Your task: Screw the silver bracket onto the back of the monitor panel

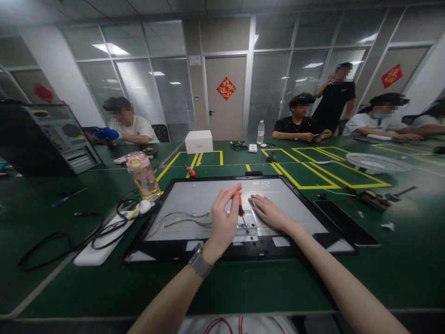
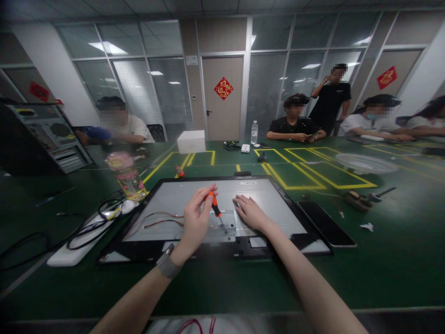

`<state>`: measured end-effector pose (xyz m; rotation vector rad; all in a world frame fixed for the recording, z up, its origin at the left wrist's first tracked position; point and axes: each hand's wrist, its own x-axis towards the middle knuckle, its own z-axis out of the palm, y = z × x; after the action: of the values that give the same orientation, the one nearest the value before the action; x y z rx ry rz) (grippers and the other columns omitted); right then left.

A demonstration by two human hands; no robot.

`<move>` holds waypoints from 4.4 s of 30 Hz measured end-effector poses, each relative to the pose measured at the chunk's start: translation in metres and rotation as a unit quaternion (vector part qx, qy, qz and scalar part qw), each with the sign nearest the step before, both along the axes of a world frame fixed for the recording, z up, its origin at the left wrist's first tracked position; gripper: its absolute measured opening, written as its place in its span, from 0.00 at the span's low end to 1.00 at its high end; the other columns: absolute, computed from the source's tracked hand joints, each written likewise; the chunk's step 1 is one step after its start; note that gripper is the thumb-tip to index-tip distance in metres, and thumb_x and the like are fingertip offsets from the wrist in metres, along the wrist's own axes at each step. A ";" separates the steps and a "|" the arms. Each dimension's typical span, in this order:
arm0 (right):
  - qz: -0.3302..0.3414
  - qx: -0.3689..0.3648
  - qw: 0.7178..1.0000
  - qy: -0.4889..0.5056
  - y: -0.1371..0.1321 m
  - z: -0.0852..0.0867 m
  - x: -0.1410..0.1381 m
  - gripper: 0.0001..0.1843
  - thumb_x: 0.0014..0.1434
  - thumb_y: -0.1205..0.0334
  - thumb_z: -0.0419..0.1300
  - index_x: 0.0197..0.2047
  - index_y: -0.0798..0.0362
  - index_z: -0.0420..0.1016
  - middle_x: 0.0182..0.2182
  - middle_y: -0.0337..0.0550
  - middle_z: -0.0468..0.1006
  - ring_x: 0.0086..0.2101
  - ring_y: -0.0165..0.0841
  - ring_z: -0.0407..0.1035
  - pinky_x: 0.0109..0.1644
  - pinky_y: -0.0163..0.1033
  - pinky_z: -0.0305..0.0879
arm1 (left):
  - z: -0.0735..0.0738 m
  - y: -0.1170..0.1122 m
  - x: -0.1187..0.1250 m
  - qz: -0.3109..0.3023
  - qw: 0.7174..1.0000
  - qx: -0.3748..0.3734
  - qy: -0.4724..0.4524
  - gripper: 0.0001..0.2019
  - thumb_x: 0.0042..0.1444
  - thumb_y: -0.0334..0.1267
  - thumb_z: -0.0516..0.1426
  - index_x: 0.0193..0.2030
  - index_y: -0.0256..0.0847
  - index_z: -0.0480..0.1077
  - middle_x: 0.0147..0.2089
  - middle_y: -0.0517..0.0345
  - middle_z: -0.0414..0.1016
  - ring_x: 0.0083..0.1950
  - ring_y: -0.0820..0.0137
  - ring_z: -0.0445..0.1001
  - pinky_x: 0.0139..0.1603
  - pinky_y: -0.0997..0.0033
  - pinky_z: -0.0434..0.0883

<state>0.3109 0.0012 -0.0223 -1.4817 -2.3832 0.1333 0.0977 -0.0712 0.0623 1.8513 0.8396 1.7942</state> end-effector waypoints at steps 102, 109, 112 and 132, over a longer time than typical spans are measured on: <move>-0.001 0.000 1.000 0.012 0.000 -0.001 0.000 0.26 0.69 0.57 0.45 0.65 0.55 0.66 0.66 0.55 0.63 0.66 0.44 0.56 0.69 0.57 0.49 | -0.001 -0.001 0.000 0.049 0.998 0.029 0.004 0.05 0.60 0.36 0.60 0.41 0.44 0.78 0.38 0.57 0.68 0.41 0.70 0.72 0.44 0.70 0.71; -0.001 -0.002 1.000 0.013 0.000 0.001 0.000 0.25 0.69 0.57 0.44 0.64 0.55 0.66 0.66 0.55 0.63 0.65 0.44 0.56 0.69 0.57 0.50 | -0.002 0.000 0.000 -0.012 1.000 -0.005 -0.004 0.13 0.68 0.34 0.49 0.49 0.40 0.75 0.45 0.51 0.77 0.48 0.67 0.75 0.51 0.66 0.70; 0.001 -0.002 1.000 0.013 0.001 0.000 0.001 0.25 0.69 0.56 0.44 0.65 0.54 0.66 0.66 0.55 0.63 0.65 0.44 0.56 0.69 0.57 0.50 | -0.001 0.001 0.000 -0.015 1.000 -0.015 0.000 0.13 0.68 0.34 0.49 0.49 0.41 0.75 0.47 0.51 0.78 0.49 0.67 0.76 0.52 0.66 0.70; -0.001 -0.004 1.000 0.017 0.002 -0.003 0.001 0.26 0.69 0.56 0.45 0.65 0.53 0.65 0.66 0.54 0.63 0.66 0.44 0.55 0.69 0.59 0.49 | -0.004 -0.001 0.002 0.039 0.997 0.054 0.042 0.09 0.63 0.33 0.57 0.48 0.43 0.75 0.41 0.57 0.70 0.41 0.71 0.72 0.45 0.71 0.70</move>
<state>0.3123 0.0029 -0.0255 -1.4727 -2.3567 0.1675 0.0993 -0.0722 0.0579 2.0009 0.8733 1.8535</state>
